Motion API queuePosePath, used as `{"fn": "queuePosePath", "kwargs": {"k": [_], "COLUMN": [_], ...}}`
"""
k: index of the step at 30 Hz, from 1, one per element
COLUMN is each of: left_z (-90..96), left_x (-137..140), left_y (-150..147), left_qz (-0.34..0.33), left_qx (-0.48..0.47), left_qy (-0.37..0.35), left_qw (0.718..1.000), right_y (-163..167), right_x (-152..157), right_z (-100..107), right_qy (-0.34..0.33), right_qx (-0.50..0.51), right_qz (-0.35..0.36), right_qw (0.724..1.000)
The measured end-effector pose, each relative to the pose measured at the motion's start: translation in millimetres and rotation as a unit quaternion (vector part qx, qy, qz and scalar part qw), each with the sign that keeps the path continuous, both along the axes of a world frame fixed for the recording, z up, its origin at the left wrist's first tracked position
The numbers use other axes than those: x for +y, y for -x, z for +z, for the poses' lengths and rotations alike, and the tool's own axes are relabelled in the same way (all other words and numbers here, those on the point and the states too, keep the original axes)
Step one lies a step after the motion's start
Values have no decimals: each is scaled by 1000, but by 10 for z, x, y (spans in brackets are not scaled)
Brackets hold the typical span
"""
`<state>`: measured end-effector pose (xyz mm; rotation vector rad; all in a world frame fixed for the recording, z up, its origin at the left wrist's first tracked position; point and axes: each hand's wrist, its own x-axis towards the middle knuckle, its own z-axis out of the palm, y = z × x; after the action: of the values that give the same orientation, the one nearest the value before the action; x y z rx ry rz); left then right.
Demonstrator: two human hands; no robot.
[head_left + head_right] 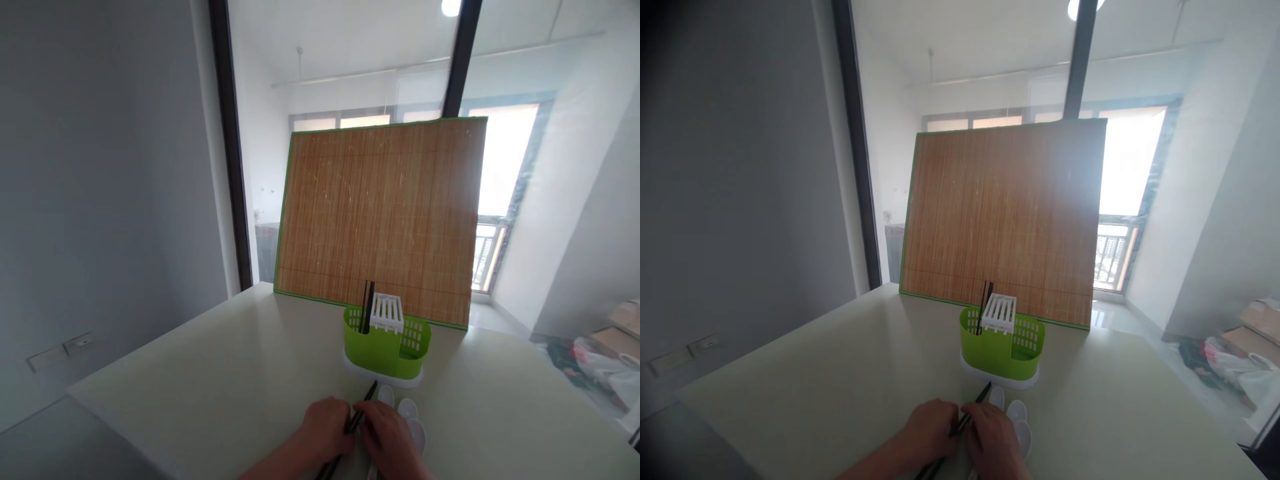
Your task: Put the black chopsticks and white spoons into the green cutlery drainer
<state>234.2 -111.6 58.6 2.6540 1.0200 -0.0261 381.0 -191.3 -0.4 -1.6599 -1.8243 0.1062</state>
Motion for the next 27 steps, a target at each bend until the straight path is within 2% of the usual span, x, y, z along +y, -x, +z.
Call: {"fn": "queuePosePath", "kwargs": {"k": [3, 8, 13, 17, 21, 27], "left_z": [-9, -68, 66, 179, 144, 10], "left_x": [11, 27, 72, 96, 60, 19], "left_y": [46, 103, 284, 293, 119, -95], "left_qz": [-9, -17, 5, -7, -14, -9], "left_qx": [37, 55, -21, -141, -227, -281], "left_qy": [-78, -97, -62, 13, 79, 53], "left_qw": [996, 994, 998, 990, 970, 958], "right_y": [-4, -12, 32, 112, 152, 134], "right_x": [10, 17, -3, -12, 11, 80], "right_z": [-12, 2, 72, 99, 28, -71], "right_qy": [-1, -4, 6, 7, 2, 56], "right_qx": [-12, -42, -62, -31, 23, 186], "right_qz": [4, 6, 20, 50, 80, 40], "right_qw": [1000, 999, 998, 998, 997, 980]}}
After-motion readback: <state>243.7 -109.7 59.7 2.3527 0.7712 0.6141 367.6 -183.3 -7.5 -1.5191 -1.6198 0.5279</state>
